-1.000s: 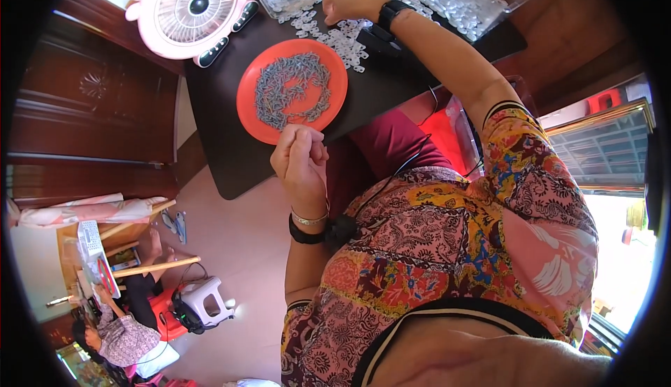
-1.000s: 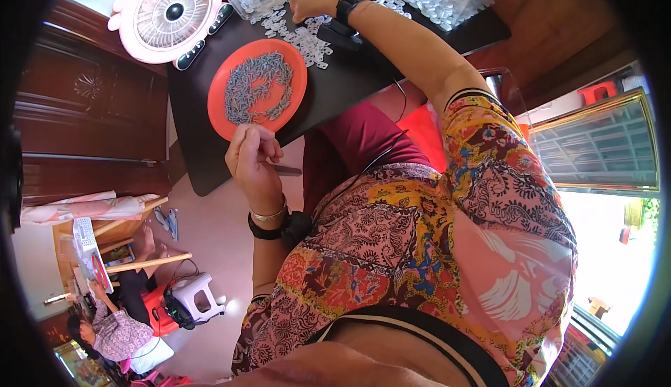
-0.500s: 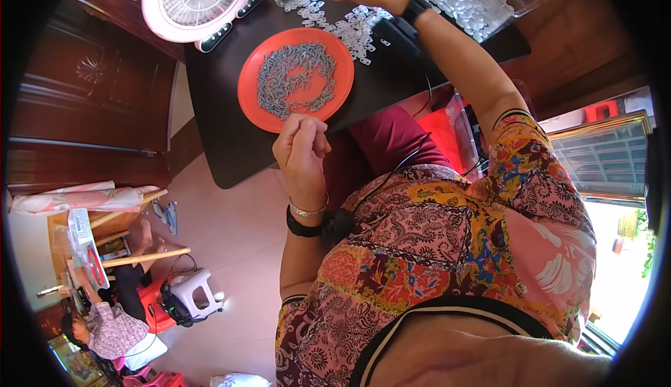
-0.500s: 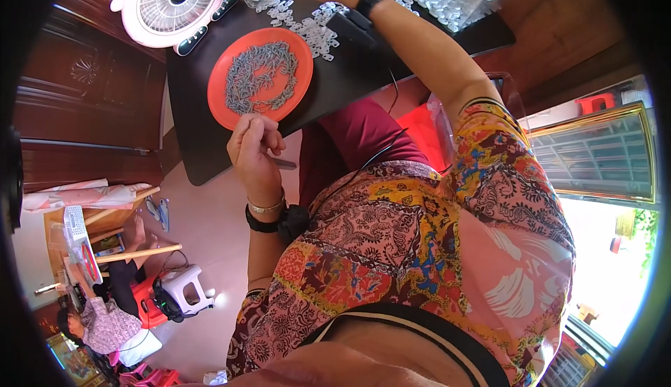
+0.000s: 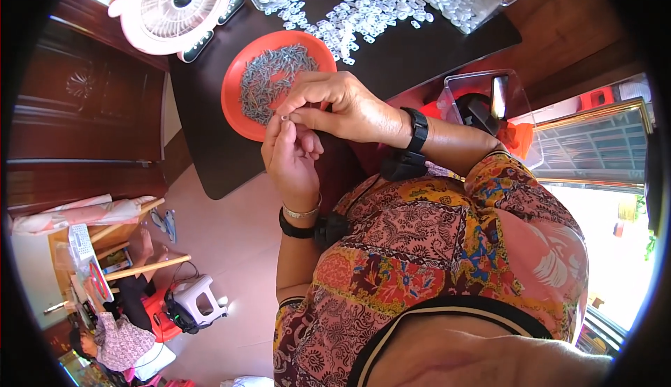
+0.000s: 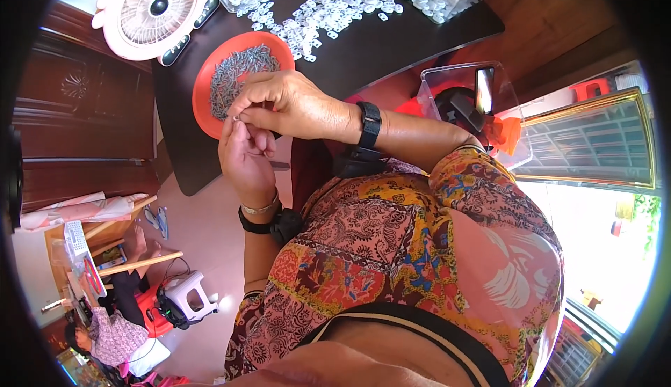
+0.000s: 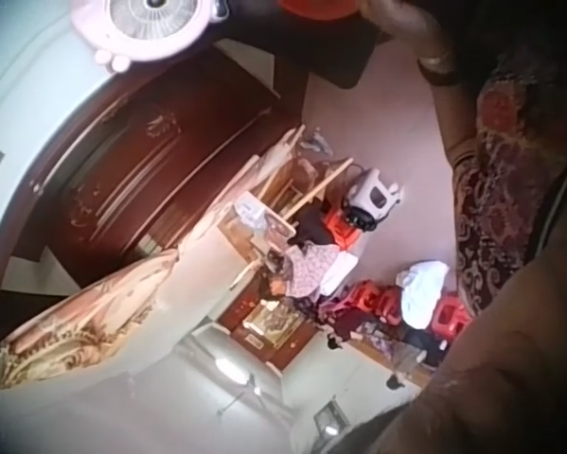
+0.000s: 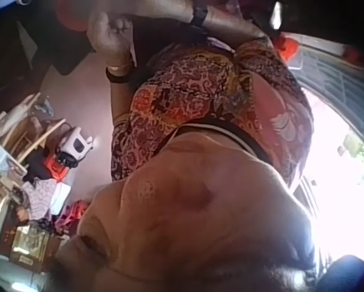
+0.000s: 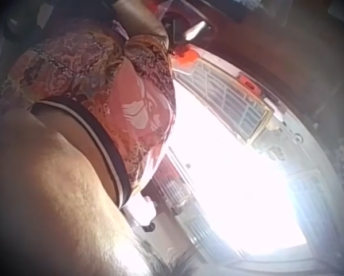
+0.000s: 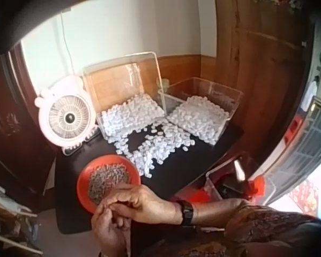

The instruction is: Assembling tiny metal pins into small white plastic components by hand.

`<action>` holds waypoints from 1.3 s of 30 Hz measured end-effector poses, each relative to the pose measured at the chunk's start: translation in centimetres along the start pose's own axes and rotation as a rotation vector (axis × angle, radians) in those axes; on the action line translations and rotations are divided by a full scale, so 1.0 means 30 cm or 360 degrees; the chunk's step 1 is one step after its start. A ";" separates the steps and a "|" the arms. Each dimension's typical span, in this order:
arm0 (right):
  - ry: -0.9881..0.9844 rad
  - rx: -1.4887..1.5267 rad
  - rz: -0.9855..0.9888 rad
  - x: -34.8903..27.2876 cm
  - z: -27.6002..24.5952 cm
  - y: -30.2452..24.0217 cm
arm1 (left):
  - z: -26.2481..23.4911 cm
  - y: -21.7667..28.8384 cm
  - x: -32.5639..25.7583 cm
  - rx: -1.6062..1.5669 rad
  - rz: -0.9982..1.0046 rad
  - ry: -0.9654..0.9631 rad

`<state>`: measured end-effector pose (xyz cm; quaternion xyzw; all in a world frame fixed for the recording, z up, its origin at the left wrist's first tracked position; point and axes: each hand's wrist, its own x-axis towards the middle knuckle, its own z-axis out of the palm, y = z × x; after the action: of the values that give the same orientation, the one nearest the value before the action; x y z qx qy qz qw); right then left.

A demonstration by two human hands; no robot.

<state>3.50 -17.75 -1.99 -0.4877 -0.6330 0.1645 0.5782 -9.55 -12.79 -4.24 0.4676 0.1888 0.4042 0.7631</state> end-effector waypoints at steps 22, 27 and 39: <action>-0.0271 0.0627 0.0432 -0.021 -0.008 -0.008 | -0.024 0.032 -0.005 0.0006 0.0041 -0.0119; -0.0193 0.0622 0.0393 -0.038 -0.005 -0.007 | -0.032 0.035 -0.015 0.0215 0.0014 -0.0174; -0.0228 0.0296 0.0199 -0.046 -0.028 -0.002 | -0.038 0.030 -0.016 0.0248 -0.0079 -0.0187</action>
<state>4.03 -19.21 -2.49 -0.4577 -0.6231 0.2926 0.5627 -10.99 -12.33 -4.07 0.5436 0.1861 0.3410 0.7440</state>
